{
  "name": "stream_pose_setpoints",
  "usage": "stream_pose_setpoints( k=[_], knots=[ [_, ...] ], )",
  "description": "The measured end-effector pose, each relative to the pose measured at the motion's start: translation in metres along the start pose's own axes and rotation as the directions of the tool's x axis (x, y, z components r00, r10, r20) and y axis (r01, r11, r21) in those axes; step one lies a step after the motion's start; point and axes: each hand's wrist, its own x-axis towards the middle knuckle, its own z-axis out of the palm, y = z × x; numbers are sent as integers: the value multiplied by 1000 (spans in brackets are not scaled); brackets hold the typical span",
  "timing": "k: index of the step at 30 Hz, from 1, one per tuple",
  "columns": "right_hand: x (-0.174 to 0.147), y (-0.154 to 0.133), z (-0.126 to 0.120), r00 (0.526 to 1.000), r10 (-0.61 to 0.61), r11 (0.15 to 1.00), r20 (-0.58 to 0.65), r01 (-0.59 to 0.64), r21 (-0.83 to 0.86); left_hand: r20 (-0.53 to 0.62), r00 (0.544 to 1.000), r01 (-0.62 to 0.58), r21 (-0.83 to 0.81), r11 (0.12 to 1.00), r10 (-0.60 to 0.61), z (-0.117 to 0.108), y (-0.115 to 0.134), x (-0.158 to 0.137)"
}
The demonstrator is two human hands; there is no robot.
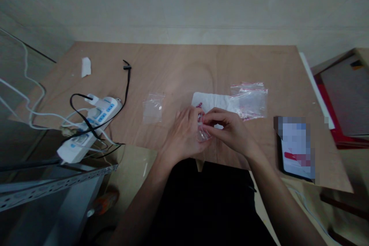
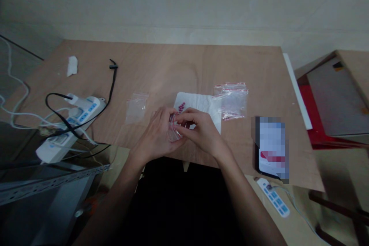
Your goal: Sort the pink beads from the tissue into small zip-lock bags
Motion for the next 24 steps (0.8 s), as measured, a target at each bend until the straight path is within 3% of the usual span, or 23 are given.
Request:
stream_pose_setpoints(
  k=[6, 9, 12, 15, 19, 24],
  knots=[
    [0, -8, 2, 998, -57, 962, 26, 62, -267, 68, 997, 38, 16, 999, -39, -1, -1, -2],
    [-1, -7, 2, 996, -73, 964, 50, 83, -251, 34, 998, 60, -11, 998, -59, 3, -6, -5],
    [6, 6, -5, 996, -82, 974, -32, 73, -214, -85, 989, 114, -48, 992, -118, 5, -12, -9],
    [21, 29, -12, 990, -43, 940, -132, -5, -341, -162, 973, 156, -68, 985, -165, 3, -17, -12],
    [41, 53, -5, 996, 41, 862, -84, -78, -500, -151, 972, 168, -93, 981, -180, 1, -22, -14],
    [50, 62, 13, 997, 22, 790, -68, -59, -610, -122, 978, 160, -92, 983, -170, 0, -25, -15]
  ],
)
